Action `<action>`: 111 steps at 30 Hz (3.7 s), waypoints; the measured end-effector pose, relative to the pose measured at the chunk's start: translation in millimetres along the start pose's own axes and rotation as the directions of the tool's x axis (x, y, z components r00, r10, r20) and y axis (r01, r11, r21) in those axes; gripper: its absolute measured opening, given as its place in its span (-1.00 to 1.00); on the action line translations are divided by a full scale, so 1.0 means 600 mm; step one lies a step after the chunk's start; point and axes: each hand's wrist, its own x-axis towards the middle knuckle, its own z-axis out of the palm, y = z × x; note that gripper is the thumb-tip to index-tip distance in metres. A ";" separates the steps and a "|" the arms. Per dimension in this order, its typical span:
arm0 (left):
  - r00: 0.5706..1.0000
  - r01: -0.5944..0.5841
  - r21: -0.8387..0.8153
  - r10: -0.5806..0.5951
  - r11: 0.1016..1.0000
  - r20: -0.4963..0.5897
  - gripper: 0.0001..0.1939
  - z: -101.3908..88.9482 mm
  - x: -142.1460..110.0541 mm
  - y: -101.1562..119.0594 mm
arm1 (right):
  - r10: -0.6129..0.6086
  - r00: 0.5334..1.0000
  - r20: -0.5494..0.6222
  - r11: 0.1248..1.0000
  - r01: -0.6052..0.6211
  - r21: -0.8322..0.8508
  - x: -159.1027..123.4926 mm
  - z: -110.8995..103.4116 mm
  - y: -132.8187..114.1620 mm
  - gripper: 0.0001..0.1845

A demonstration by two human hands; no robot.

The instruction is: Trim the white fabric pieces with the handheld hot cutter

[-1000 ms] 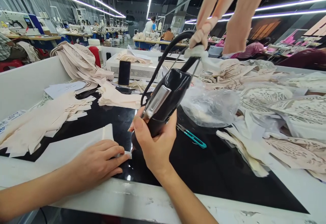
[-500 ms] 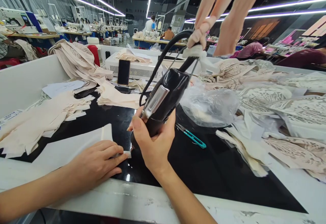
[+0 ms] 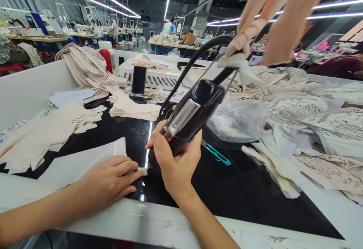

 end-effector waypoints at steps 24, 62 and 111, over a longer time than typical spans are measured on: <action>1.000 0.002 0.006 -0.002 1.000 0.008 -0.69 -0.004 0.002 0.000 | 0.004 1.000 -0.004 1.000 -0.004 -0.025 -0.011 0.001 0.000 -0.60; 0.996 0.076 -0.207 -0.085 0.975 -0.037 -0.73 -0.018 -0.008 -0.048 | 0.024 1.000 0.005 1.000 -0.024 0.009 -0.009 -0.010 0.002 -0.51; 0.999 0.028 -0.106 -0.030 0.994 -0.025 -0.80 0.000 -0.009 -0.057 | 0.028 0.998 -0.049 1.000 -0.029 -0.008 0.013 0.037 0.026 -0.55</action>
